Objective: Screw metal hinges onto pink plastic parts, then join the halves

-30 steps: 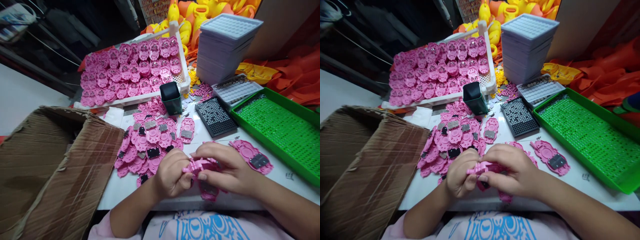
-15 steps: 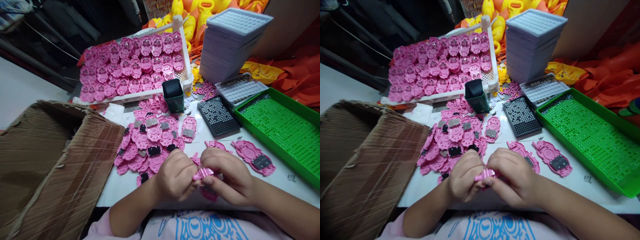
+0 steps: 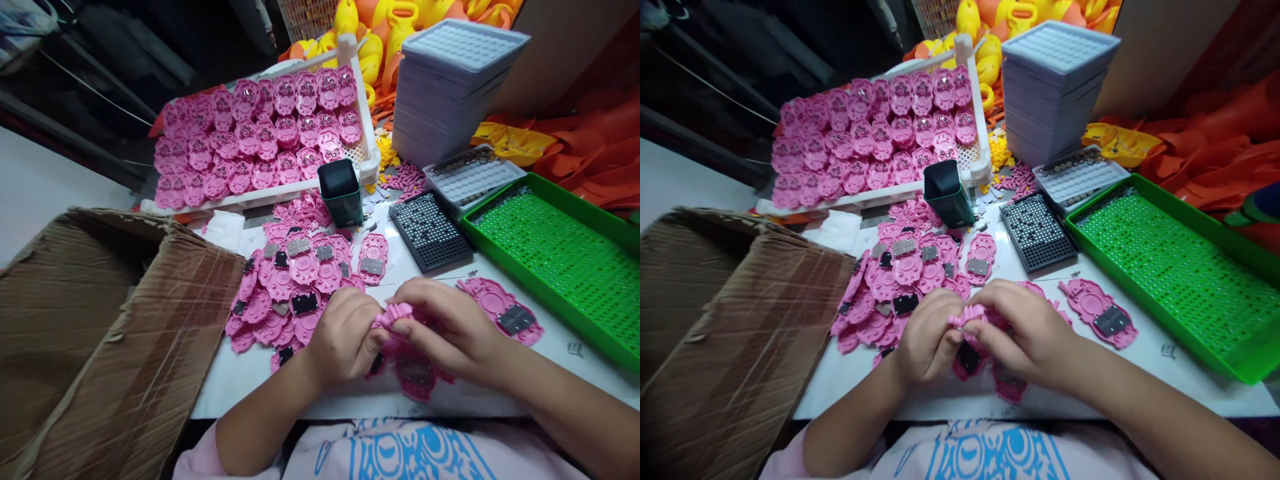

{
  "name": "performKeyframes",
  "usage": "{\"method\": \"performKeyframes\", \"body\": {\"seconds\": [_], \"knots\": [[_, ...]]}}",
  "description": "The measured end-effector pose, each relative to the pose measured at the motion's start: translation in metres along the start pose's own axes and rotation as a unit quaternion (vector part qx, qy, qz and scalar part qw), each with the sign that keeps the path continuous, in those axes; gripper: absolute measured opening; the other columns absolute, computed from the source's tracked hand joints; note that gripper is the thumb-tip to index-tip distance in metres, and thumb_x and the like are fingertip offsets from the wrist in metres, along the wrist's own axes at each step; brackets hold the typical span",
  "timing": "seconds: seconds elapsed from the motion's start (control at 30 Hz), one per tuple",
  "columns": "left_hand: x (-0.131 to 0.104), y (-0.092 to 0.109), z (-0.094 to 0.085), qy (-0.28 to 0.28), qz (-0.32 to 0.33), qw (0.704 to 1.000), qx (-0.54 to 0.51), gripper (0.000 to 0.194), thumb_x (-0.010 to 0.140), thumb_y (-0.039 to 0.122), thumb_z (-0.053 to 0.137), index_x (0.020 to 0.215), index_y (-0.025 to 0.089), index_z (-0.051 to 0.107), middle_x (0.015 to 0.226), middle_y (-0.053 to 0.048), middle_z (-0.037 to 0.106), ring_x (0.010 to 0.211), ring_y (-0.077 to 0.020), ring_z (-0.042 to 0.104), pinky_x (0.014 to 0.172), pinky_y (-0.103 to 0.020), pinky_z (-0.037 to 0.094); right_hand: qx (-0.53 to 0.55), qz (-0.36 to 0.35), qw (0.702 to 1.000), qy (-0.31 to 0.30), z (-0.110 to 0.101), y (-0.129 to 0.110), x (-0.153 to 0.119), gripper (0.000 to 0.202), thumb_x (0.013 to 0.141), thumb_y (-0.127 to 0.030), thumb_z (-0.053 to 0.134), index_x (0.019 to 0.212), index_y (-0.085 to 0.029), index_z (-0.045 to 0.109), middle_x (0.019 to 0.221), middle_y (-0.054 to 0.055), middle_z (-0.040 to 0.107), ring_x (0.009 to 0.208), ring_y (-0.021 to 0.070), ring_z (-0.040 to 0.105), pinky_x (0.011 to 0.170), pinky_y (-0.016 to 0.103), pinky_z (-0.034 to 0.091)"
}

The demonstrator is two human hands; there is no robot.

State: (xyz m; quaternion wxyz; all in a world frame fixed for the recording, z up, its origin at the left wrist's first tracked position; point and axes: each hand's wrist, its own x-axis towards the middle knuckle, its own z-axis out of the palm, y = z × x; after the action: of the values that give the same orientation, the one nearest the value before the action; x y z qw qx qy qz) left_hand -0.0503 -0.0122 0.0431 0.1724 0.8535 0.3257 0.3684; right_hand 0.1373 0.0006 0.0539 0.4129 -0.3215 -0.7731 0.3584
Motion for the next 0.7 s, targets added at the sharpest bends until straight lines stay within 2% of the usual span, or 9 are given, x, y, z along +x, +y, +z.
{"method": "performKeyframes", "body": {"seconds": [0.1,0.17,0.23,0.3,0.4,0.5,0.7], "knots": [[0.002,0.000,0.001,-0.030,-0.037,0.994,0.103,0.026,0.090,0.030,0.042,0.101,0.010,0.056,0.098,-0.015,0.062,0.097,-0.0267,0.051,0.087,-0.046,0.040,-0.030,0.118,0.992,0.041,-0.023,0.003,0.002,0.021,0.087,-0.030,0.058,0.106,-0.022,0.056,0.088,0.005,0.064,0.075,0.0163,0.061,0.066,0.029,0.049],[0.003,-0.001,0.004,-0.068,-0.075,0.978,0.182,0.026,0.088,0.027,0.047,0.107,0.012,0.058,0.114,-0.015,0.060,0.113,-0.0312,0.044,0.095,-0.052,0.033,-0.061,0.175,0.981,0.063,-0.041,0.006,0.004,0.020,0.086,-0.035,0.058,0.103,-0.024,0.058,0.085,0.005,0.064,0.074,0.0179,0.061,0.066,0.031,0.049],[0.003,-0.001,0.007,-0.118,-0.121,0.959,0.228,0.025,0.089,0.026,0.046,0.106,0.014,0.060,0.126,-0.014,0.055,0.122,-0.0338,0.037,0.099,-0.055,0.028,-0.122,0.180,0.974,0.065,-0.055,0.011,0.006,0.017,0.085,-0.037,0.059,0.096,-0.024,0.062,0.084,0.005,0.064,0.078,0.0202,0.060,0.069,0.034,0.048],[0.003,-0.002,0.011,-0.166,-0.164,0.940,0.250,0.027,0.091,0.030,0.045,0.107,0.017,0.062,0.134,-0.014,0.049,0.127,-0.0360,0.032,0.101,-0.059,0.025,-0.183,0.163,0.969,0.037,-0.063,0.014,0.008,0.017,0.084,-0.038,0.060,0.090,-0.023,0.066,0.086,0.006,0.063,0.080,0.0215,0.060,0.071,0.035,0.047],[0.002,-0.004,0.015,-0.207,-0.205,0.916,0.276,0.035,0.090,0.040,0.045,0.117,0.022,0.060,0.142,-0.014,0.040,0.131,-0.0392,0.028,0.103,-0.064,0.020,-0.214,0.161,0.962,-0.053,-0.061,0.017,0.010,0.020,0.086,-0.037,0.057,0.091,-0.022,0.068,0.089,0.007,0.063,0.080,0.0199,0.060,0.072,0.034,0.047],[0.001,-0.005,0.017,-0.223,-0.218,0.905,0.288,0.041,0.090,0.046,0.043,0.124,0.027,0.056,0.144,-0.014,0.038,0.133,-0.0395,0.027,0.104,-0.065,0.017,-0.228,0.184,0.947,-0.130,-0.051,0.018,0.010,0.019,0.088,-0.030,0.054,0.095,-0.019,0.068,0.090,0.007,0.064,0.079,0.0184,0.060,0.072,0.031,0.046],[-0.001,-0.005,0.016,-0.229,-0.215,0.902,0.295,0.040,0.090,0.047,0.043,0.121,0.028,0.059,0.142,-0.008,0.044,0.133,-0.0392,0.029,0.104,-0.066,0.018,-0.290,0.191,0.921,-0.177,-0.036,0.022,0.009,0.015,0.086,-0.027,0.054,0.090,-0.017,0.066,0.082,0.007,0.065,0.072,0.0179,0.060,0.062,0.028,0.041]]}}
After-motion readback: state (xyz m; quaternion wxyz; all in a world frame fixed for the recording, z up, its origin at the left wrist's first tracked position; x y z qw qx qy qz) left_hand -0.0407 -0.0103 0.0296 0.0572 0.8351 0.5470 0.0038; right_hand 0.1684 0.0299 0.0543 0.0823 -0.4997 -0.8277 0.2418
